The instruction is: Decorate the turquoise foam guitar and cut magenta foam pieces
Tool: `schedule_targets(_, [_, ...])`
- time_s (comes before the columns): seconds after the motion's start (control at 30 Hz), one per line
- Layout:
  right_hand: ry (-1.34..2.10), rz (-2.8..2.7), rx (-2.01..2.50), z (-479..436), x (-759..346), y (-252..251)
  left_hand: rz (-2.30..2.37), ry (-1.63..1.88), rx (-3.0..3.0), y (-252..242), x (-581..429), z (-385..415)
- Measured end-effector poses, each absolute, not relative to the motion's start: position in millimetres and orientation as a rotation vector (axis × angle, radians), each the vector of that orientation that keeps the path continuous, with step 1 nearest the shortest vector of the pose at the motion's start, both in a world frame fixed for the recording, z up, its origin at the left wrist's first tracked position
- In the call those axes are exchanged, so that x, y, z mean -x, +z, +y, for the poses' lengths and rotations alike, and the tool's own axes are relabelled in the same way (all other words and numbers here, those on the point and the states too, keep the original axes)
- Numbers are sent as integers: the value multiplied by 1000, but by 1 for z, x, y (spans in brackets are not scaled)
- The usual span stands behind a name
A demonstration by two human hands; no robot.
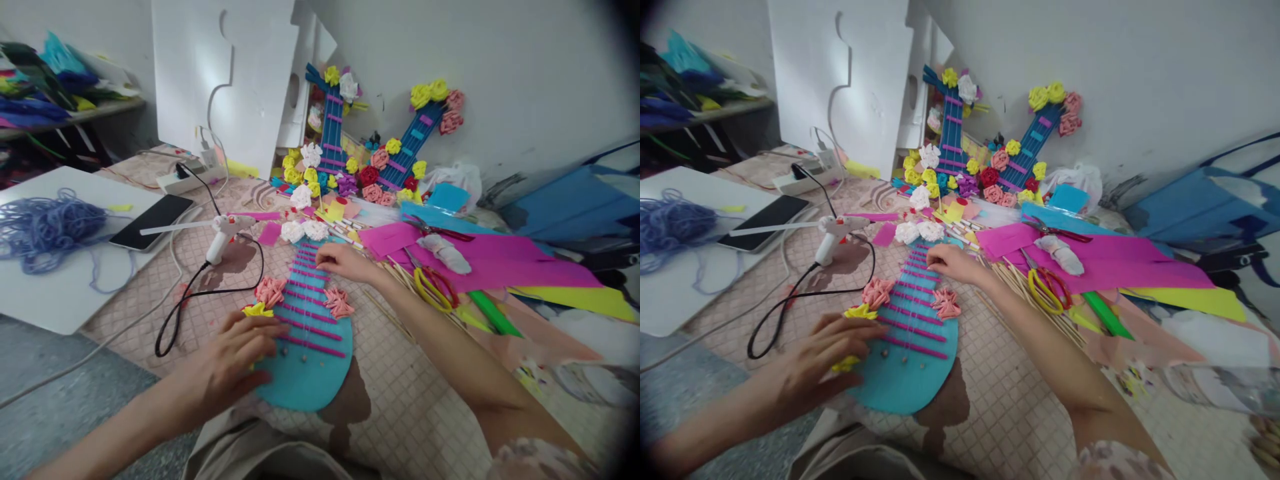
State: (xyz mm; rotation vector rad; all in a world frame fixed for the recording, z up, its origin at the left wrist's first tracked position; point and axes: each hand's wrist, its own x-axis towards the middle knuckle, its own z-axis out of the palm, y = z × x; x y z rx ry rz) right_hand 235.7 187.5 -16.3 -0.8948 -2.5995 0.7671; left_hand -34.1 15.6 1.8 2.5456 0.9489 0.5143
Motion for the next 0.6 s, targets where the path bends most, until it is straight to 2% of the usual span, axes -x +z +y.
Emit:
schedule_targets(0.13, [778,-2581,908,186,-236,-17,1500,738,-2312,3,56,37])
schedule_targets(0.3, [762,-2560,919,183,-235,-17,2119,617,-2035,9,73,65])
schedule_targets(0.4, [774,-2529,927,182,-235,-20,2198,559,-2115,9,79,86])
schedule_targets(0.6, [811,-2435,945,180,-237,-28,1994,558,-1932,-4,84,137])
